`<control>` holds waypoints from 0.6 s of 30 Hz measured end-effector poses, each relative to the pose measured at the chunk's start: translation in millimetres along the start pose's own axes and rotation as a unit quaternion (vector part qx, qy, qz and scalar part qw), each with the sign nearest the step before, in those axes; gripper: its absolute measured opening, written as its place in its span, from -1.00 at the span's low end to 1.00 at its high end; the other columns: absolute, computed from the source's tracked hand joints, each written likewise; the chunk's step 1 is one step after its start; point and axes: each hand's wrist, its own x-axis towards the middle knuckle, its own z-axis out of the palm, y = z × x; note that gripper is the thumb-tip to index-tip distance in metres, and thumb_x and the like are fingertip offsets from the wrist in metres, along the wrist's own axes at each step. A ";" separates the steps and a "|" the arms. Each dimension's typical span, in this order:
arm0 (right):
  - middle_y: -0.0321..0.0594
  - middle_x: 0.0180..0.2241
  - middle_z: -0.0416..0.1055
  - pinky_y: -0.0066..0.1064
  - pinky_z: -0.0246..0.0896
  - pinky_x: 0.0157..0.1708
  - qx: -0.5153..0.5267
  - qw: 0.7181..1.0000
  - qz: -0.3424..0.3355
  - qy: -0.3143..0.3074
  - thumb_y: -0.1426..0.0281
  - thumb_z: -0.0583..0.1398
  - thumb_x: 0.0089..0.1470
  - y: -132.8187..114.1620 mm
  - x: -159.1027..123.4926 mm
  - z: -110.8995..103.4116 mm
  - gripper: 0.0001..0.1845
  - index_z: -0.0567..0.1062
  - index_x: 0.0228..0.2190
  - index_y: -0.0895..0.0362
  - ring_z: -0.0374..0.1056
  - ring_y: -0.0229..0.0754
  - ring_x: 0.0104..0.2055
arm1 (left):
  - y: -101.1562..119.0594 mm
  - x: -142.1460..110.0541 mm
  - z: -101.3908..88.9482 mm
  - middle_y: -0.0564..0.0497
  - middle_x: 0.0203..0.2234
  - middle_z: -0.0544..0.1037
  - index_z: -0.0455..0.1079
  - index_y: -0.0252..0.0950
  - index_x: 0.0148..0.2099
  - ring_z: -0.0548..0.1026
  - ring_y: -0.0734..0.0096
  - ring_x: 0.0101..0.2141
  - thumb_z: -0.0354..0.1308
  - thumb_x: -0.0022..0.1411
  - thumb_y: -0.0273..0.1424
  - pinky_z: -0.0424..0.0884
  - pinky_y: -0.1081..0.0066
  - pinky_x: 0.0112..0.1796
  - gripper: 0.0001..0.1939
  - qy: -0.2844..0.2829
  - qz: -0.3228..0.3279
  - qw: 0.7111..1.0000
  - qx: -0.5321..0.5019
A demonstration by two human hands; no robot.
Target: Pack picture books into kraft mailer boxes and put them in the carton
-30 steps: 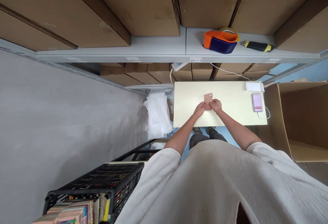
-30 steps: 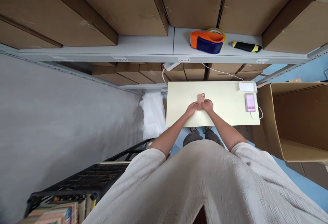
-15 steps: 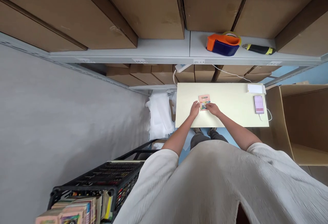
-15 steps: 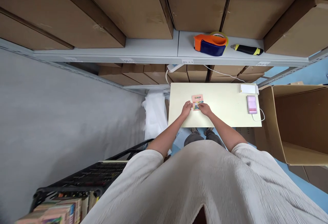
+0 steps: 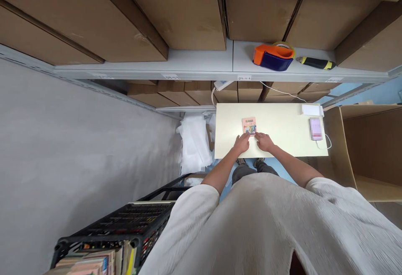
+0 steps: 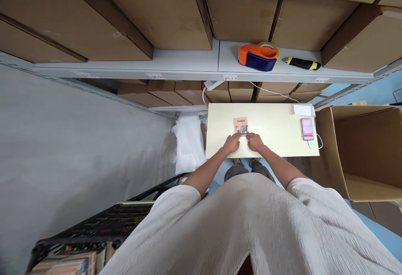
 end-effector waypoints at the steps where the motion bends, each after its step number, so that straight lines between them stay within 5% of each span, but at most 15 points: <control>1: 0.05 0.62 0.06 0.13 0.05 0.49 -0.038 0.999 -0.015 -0.016 0.48 0.15 0.27 -1.3 -2.5 1.3 -0.27 0.43 0.43 0.18 0.08 0.26 0.59 | -0.6 -1.8 -0.9 -0.20 0.61 0.20 0.18 -0.24 0.62 0.12 0.06 0.59 0.01 0.48 -0.50 -0.01 -0.09 0.56 -0.29 -0.010 -0.005 1.000 0.027; 8: -0.04 0.68 -0.25 0.18 -0.12 0.54 -0.146 0.986 -0.024 -0.079 0.37 0.09 0.32 -25.9 24.8 -2.2 -0.10 0.08 0.61 0.16 -0.18 0.29 0.67 | -16.3 -7.2 -14.1 -0.18 0.67 0.00 -0.05 -0.29 0.71 -0.06 -0.05 0.63 -0.04 0.47 -0.47 -0.17 -0.18 0.56 -0.17 -0.019 -0.049 0.993 0.107; 18: -0.14 0.70 -0.32 0.28 -0.16 0.55 -0.165 0.980 -0.029 -0.103 0.32 0.10 0.32 -91.8 94.4 -5.8 -0.03 -0.05 0.65 0.06 -0.18 0.31 0.66 | -71.8 -10.6 -49.2 -0.17 0.67 -0.02 -0.05 -0.30 0.71 0.12 -0.24 0.53 0.06 0.40 -0.47 0.07 -0.22 0.46 -0.09 0.042 -0.131 0.987 0.080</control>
